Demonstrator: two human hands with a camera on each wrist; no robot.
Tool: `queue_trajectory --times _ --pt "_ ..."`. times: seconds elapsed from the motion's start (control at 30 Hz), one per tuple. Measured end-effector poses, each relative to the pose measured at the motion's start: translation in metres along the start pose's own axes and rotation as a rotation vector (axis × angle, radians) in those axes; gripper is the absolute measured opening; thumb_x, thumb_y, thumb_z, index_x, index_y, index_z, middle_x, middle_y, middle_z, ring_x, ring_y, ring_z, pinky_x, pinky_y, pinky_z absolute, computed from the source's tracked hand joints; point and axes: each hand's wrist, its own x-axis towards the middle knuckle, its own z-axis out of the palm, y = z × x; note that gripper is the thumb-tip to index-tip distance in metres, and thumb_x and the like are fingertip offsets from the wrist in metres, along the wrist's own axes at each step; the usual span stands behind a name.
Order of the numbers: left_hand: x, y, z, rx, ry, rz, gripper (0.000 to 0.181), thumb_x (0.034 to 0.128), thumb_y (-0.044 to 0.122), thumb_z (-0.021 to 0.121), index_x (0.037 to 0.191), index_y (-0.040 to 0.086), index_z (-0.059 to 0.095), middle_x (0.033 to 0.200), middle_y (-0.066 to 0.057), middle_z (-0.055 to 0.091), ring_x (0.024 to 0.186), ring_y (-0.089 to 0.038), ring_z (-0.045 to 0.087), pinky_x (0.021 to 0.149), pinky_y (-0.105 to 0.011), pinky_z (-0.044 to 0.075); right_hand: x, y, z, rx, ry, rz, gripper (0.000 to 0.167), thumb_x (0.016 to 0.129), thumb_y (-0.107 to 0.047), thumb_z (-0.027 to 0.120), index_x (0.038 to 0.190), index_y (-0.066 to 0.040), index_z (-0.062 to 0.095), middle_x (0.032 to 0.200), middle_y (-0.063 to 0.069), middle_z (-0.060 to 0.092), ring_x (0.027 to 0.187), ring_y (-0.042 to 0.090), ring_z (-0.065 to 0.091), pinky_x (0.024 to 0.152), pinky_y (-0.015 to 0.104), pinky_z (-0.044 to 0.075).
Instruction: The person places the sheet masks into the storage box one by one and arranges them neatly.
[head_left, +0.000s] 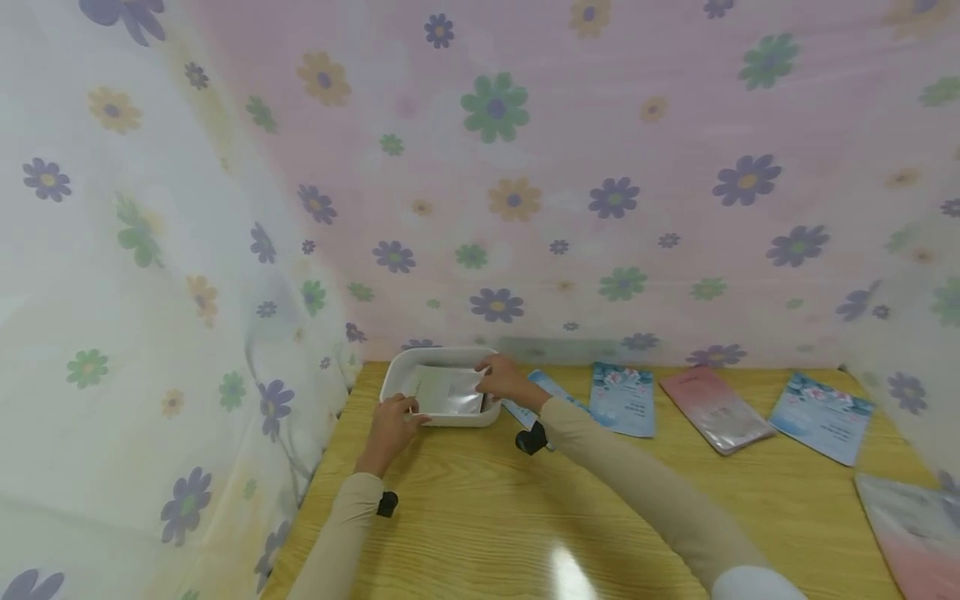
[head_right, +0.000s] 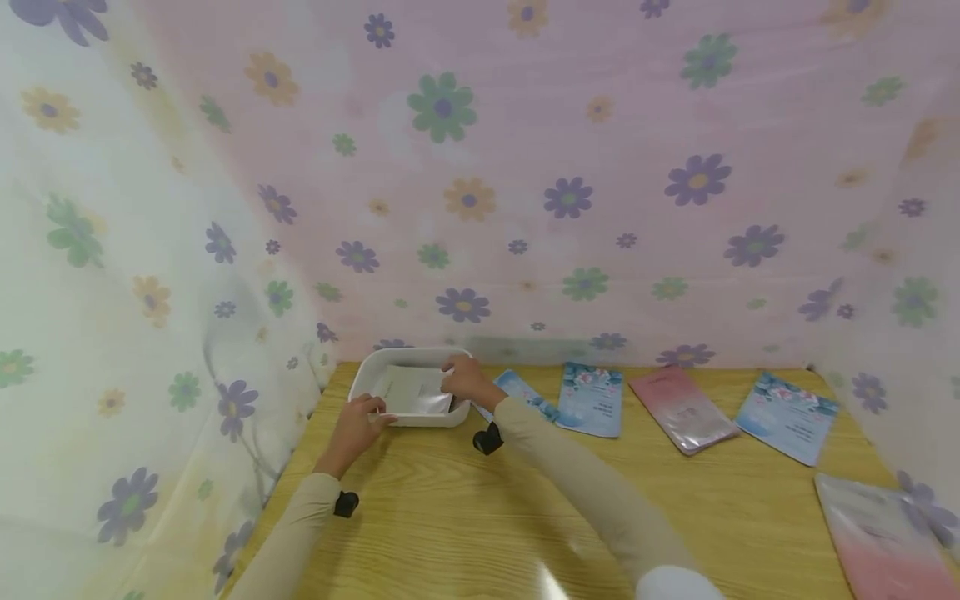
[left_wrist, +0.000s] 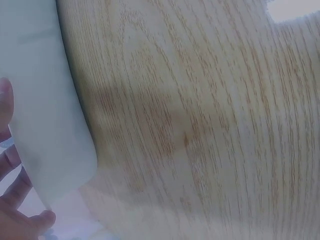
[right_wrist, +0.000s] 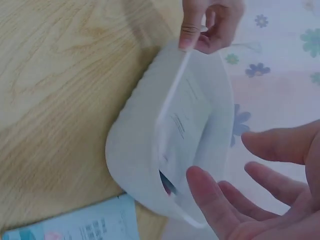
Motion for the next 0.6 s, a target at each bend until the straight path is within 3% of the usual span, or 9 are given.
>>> queue_trajectory --times 0.3,0.4,0.6 --pt "-0.001 -0.001 -0.002 0.0 -0.003 0.001 0.025 0.0712 0.02 0.083 0.073 0.008 0.061 0.068 -0.003 0.051 0.057 -0.018 0.039 0.06 -0.036 0.03 -0.027 0.004 -0.045 -0.002 -0.132 -0.04 0.037 0.09 -0.006 0.06 0.125 0.001 0.054 0.113 0.02 0.059 0.086 0.025 0.06 0.071 0.044 0.052" --pt "0.0 0.0 -0.002 -0.011 -0.006 0.005 0.025 0.0709 0.018 0.083 0.072 0.008 0.061 0.068 -0.003 0.051 0.057 -0.018 0.039 0.06 -0.037 0.03 -0.039 0.009 -0.058 0.009 -0.146 -0.061 0.037 0.091 -0.006 0.059 0.127 0.001 0.053 0.115 0.019 0.059 0.087 0.026 0.06 0.069 0.042 0.052" --pt "0.0 0.0 -0.001 -0.02 -0.023 -0.009 0.026 0.0708 0.018 0.084 0.071 0.008 0.059 0.068 -0.004 0.051 0.057 -0.018 0.038 0.061 -0.037 0.03 -0.063 0.017 -0.076 -0.009 -0.157 -0.025 0.038 0.092 -0.011 0.06 0.129 -0.003 0.052 0.118 0.016 0.057 0.091 0.024 0.06 0.073 0.043 0.051"
